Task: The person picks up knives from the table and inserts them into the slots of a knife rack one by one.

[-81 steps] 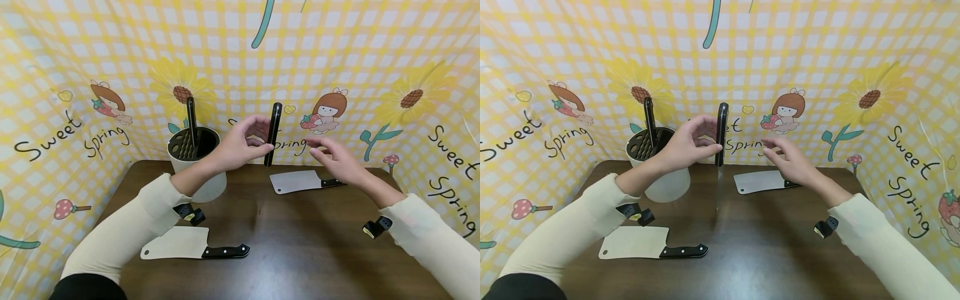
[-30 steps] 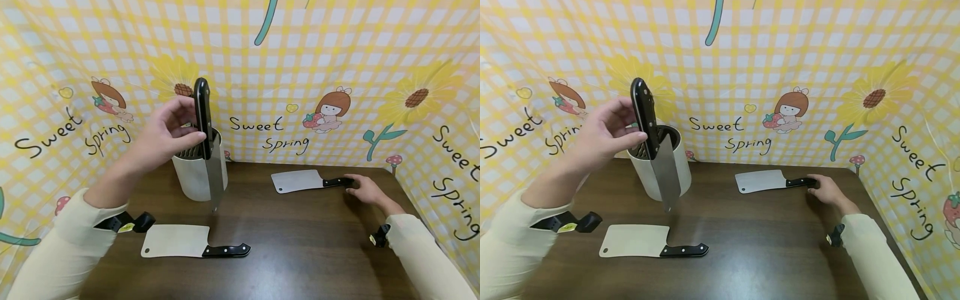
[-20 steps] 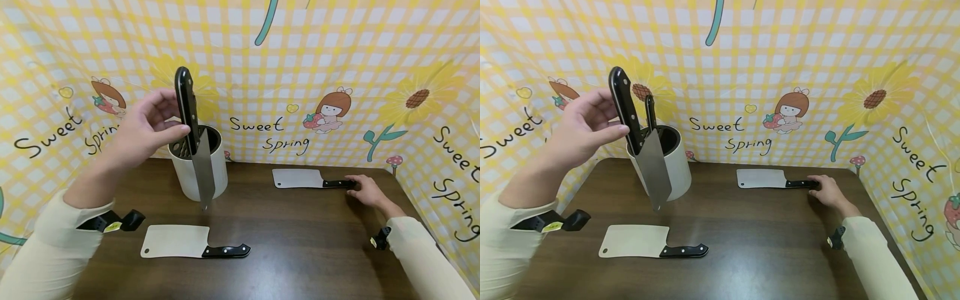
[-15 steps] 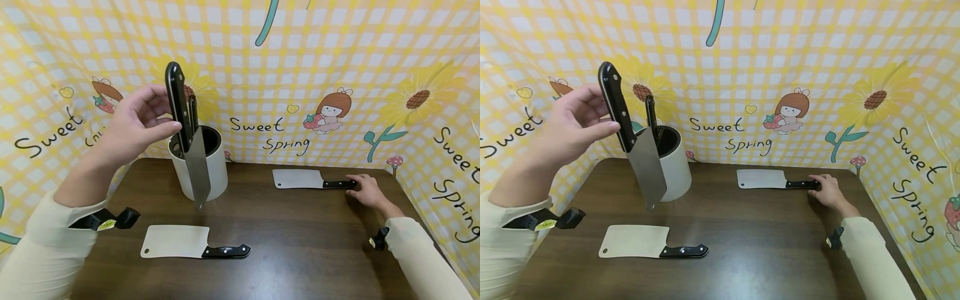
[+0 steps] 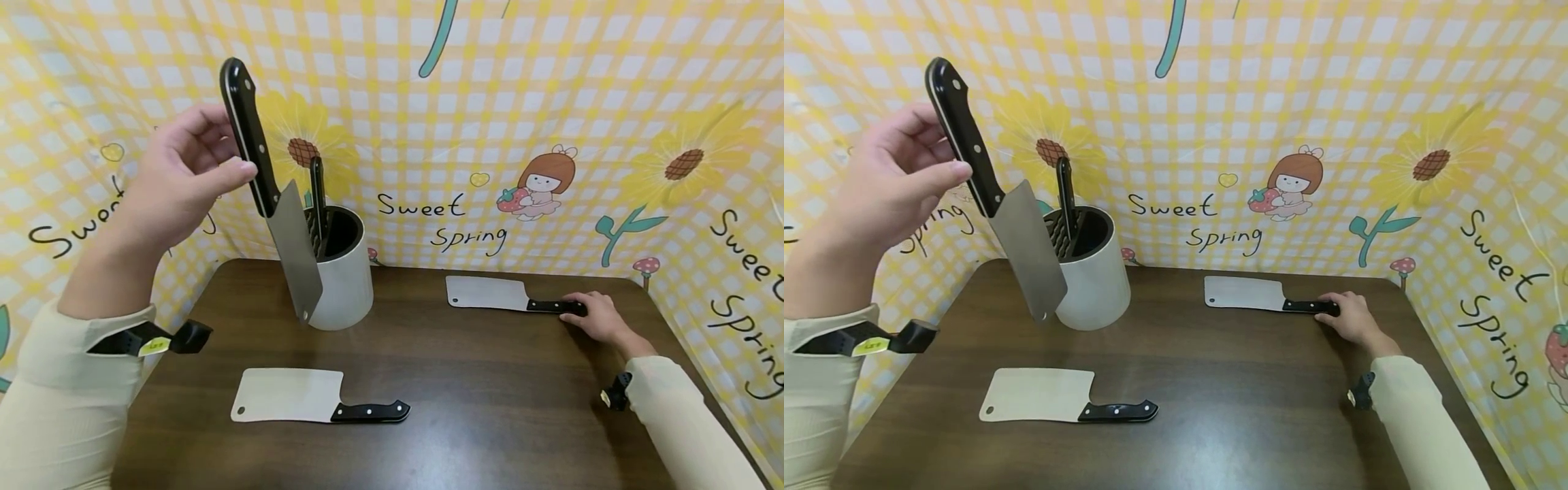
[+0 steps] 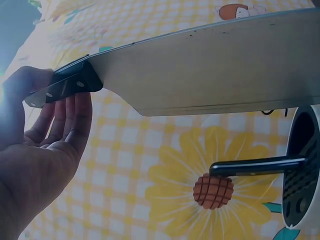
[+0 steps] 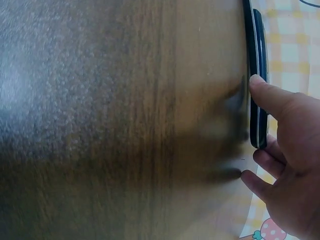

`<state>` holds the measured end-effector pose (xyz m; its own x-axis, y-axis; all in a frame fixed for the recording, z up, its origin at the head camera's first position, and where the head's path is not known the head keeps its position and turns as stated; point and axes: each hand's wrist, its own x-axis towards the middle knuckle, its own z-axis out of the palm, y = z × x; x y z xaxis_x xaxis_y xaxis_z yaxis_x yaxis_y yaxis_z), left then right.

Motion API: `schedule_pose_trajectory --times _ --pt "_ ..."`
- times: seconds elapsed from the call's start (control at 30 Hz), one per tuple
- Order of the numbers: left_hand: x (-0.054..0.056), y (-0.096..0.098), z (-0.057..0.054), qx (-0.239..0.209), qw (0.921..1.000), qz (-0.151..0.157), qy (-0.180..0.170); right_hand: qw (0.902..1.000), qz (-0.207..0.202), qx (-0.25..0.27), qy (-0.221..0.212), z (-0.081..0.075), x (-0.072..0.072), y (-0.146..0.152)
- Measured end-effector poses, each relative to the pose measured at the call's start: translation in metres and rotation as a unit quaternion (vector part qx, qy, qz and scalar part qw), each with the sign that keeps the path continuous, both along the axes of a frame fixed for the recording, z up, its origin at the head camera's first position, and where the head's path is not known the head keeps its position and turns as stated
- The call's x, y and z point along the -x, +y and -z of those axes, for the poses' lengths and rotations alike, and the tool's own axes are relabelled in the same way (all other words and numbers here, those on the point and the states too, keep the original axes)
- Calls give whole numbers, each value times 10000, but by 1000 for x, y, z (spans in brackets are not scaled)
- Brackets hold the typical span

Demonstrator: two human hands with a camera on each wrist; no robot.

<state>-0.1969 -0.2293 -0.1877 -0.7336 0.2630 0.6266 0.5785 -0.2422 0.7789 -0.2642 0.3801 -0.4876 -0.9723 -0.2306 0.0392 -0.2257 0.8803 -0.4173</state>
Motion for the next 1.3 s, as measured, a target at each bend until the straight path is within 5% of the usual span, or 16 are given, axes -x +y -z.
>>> schedule_pose_trajectory --times 0.43,0.63,0.87,1.3 --pt "22 -13 -6 -830 9958 353 -132 9999 -84 62 12 4 1 3" --pt "28 -13 -15 -845 9960 -215 -192 10000 -64 50 -43 4 1 3" --pt "39 -15 -21 -1291 9897 213 -583 10000 -58 71 -20 3 0 2" --pt "59 -13 -22 -1321 9875 -423 -751 9999 10 92 -124 3 -2 2"
